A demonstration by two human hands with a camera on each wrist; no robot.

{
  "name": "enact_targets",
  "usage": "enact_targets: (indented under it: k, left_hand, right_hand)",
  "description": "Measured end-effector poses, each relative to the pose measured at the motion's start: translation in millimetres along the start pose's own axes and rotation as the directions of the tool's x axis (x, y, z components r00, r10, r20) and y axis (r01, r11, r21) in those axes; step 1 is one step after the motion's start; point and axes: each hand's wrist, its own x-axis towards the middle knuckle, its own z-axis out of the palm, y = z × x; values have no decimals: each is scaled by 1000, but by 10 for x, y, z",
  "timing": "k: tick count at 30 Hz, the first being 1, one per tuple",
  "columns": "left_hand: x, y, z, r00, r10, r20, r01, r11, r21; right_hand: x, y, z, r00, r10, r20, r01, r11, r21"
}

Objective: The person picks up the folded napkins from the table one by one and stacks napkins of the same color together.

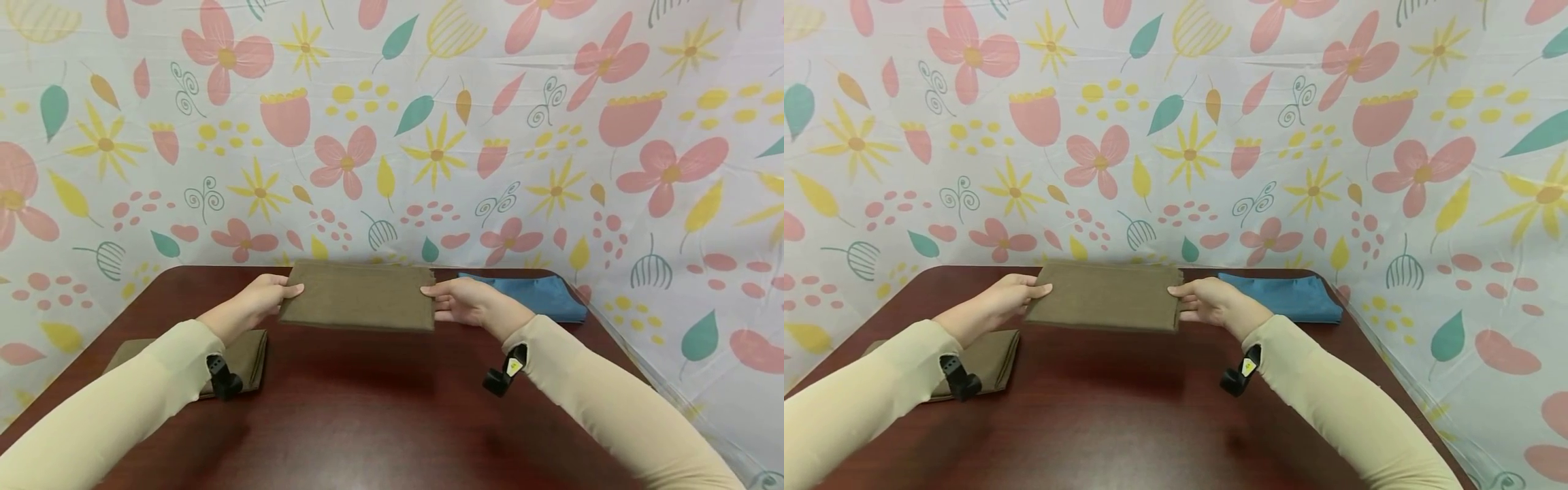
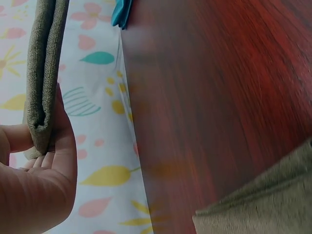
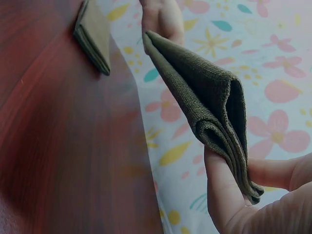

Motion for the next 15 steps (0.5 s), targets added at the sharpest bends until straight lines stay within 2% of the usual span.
enact_targets:
  k: [6, 15]
  left_hand:
    - [-73, 7, -118, 1000, 7, 13, -8, 999, 37]
    - [-181, 31, -257, 1000, -24, 1, 23, 995, 95]
  right_hand:
    - [28, 22, 102, 1000, -5, 9, 5, 1000, 7]
    - [83, 43, 222, 1000, 3, 16, -3, 1000, 27]
